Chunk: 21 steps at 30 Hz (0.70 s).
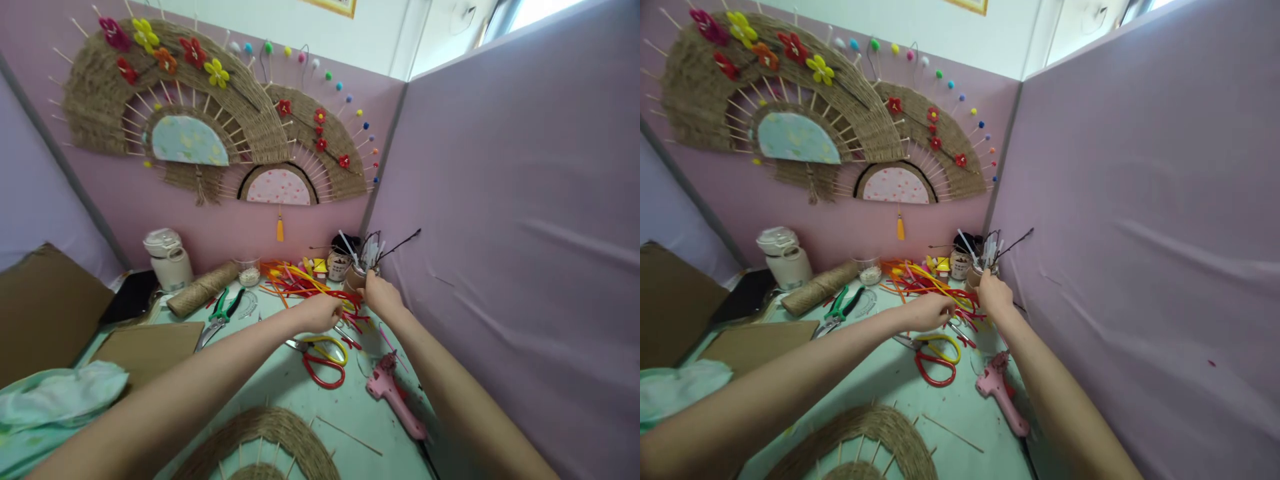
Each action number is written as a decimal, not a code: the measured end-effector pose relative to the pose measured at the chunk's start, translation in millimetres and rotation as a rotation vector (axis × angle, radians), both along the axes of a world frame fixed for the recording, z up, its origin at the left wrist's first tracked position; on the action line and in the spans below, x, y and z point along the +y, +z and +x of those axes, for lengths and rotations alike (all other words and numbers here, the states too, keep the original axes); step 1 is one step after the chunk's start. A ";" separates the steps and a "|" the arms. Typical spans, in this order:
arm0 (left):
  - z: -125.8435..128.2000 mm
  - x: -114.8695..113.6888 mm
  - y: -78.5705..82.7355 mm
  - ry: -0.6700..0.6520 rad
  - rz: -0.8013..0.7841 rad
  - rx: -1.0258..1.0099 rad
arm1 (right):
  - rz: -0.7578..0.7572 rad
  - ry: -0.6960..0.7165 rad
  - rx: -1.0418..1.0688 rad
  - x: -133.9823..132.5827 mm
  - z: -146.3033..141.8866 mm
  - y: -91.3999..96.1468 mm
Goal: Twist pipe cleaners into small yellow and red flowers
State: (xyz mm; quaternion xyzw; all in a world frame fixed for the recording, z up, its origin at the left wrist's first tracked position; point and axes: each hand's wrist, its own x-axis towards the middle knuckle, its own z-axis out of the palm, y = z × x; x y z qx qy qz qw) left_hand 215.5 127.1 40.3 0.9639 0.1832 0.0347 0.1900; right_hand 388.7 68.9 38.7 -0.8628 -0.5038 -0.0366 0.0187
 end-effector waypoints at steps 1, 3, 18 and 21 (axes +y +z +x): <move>3.3 8.6 0.7 0.026 -0.026 -0.007 | 0.008 0.008 -0.004 -0.3 1.8 -1.2; 11.4 24.8 1.3 0.105 -0.102 -0.041 | 0.030 0.021 -0.005 -3.4 3.4 -4.4; 41.7 64.0 -37.5 0.209 0.093 -0.005 | 0.091 0.048 0.056 -21.9 4.9 -12.6; 10.3 73.4 -44.0 0.107 0.314 0.025 | 0.069 0.004 0.048 -17.4 0.0 -6.3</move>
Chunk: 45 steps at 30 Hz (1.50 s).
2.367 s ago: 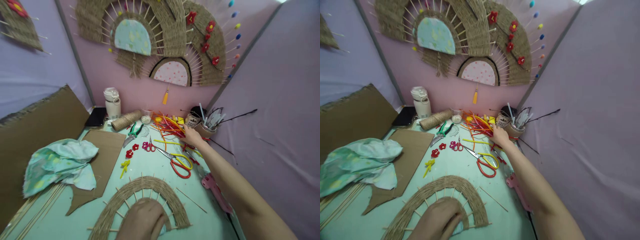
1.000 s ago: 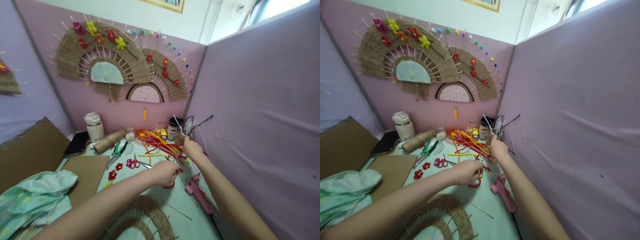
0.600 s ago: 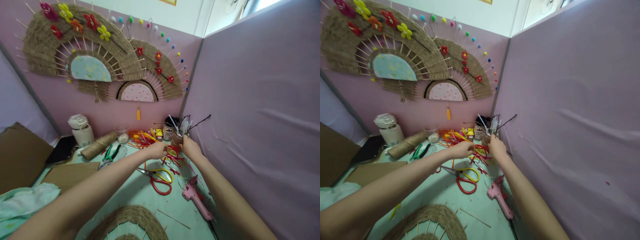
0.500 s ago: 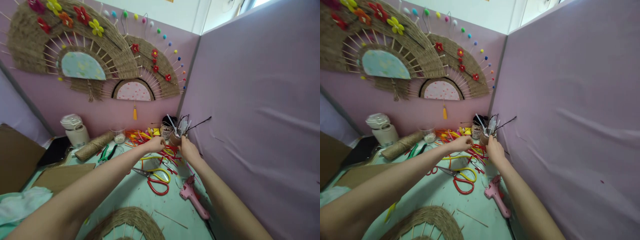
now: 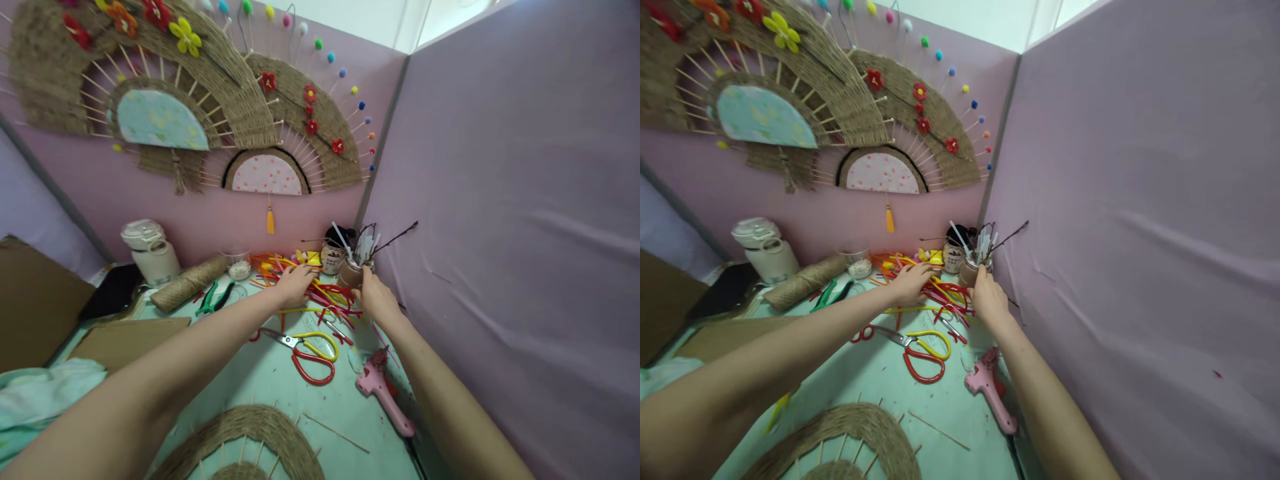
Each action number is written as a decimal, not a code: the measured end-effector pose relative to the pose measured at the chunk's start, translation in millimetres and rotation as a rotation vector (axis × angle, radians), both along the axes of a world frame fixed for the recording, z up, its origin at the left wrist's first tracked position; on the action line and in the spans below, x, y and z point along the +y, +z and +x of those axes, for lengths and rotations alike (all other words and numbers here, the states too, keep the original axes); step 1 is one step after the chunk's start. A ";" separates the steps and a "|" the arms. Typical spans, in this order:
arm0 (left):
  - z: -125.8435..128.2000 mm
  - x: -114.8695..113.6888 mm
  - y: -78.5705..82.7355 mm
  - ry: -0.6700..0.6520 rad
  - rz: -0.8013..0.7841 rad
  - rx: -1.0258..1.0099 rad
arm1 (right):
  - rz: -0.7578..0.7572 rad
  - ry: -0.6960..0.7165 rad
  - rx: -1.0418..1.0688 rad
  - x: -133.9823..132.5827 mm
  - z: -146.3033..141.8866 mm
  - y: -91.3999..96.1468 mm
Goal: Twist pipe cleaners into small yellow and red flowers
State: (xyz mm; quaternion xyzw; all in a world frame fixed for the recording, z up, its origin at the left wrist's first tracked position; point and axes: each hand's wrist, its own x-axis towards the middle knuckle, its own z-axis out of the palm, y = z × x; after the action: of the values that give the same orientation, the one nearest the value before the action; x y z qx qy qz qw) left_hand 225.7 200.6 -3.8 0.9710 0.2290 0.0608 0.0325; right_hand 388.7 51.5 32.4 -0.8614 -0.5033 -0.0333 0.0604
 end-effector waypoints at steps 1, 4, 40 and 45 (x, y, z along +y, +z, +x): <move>-8.7 2.7 -2.1 -0.003 0.024 0.018 | -0.003 -0.030 -0.014 0.1 -4.3 3.2; -24.4 6.5 -9.1 -0.025 0.027 0.075 | 0.009 -0.067 -0.088 -0.4 -22.7 14.6; -157.2 -4.1 18.8 0.276 0.015 -0.852 | 0.288 0.739 0.193 42.3 -99.5 62.4; -168.6 -42.6 3.9 0.213 0.047 -0.787 | 0.347 0.945 0.299 24.9 -132.3 61.7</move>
State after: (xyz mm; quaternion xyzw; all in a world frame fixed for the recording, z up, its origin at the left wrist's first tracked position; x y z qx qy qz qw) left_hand 57.1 158.0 0.2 0.8448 0.2970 0.4362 0.0890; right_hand 256.4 76.4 94.1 -0.5130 -0.8100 0.0379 0.2816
